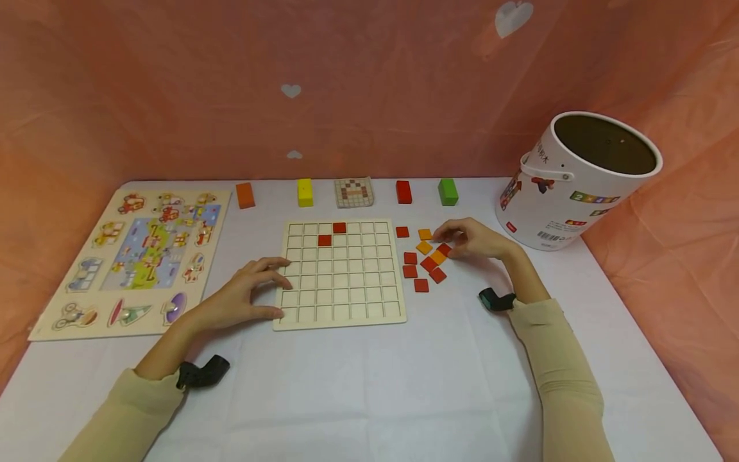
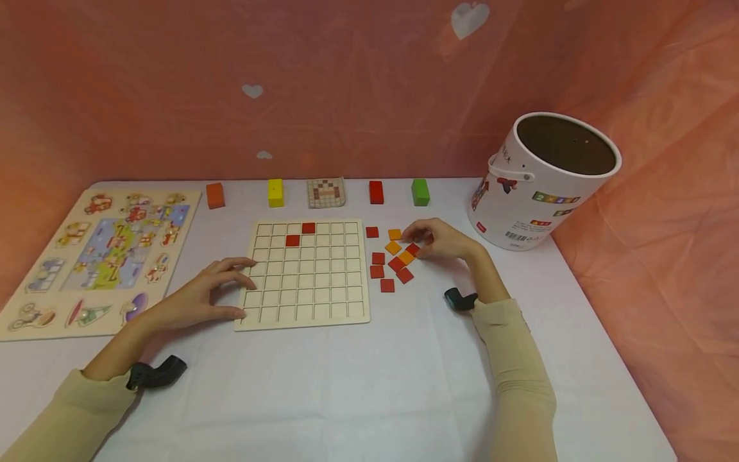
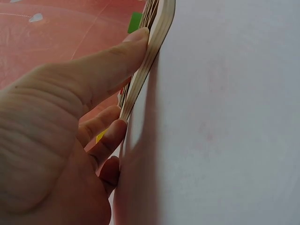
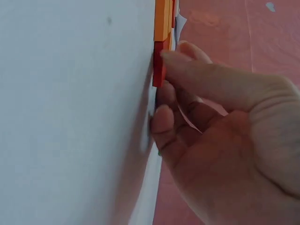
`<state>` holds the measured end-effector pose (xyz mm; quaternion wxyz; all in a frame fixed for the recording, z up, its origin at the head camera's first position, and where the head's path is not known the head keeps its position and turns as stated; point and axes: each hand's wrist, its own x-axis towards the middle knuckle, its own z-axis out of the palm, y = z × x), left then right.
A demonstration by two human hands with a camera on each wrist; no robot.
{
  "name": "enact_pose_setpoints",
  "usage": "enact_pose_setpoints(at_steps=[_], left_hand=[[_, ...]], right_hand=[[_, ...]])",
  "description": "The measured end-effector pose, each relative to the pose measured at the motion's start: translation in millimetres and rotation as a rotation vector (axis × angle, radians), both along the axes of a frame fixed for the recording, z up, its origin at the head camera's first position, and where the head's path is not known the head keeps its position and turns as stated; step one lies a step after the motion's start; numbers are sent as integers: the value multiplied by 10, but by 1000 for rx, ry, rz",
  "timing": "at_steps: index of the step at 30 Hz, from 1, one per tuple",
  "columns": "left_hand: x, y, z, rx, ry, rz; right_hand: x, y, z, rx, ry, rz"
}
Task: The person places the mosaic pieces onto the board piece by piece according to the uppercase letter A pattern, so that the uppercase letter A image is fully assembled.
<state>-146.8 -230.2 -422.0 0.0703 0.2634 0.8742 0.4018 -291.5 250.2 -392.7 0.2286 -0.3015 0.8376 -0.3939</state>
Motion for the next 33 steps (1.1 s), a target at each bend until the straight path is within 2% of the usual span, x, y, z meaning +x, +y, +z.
enact_pose_setpoints(at_steps=[9,14,18,25,33], left_hand=[[3,0,-13,-2,1,4],[-2,-2,-23,-5,-3,12],[-9,0,-25,-6,1,13],[-2,13,-10,2,13,1],[0,-4,-18,-13,10,2]], right_hand=[[3,2,3,14,11,14],[-12,-127,79,-3,39,-41],[-46,-438,164,-38,82,-49],[-148,-1172,263,-64,78,74],[-230,-1675,189,-62,48,180]])
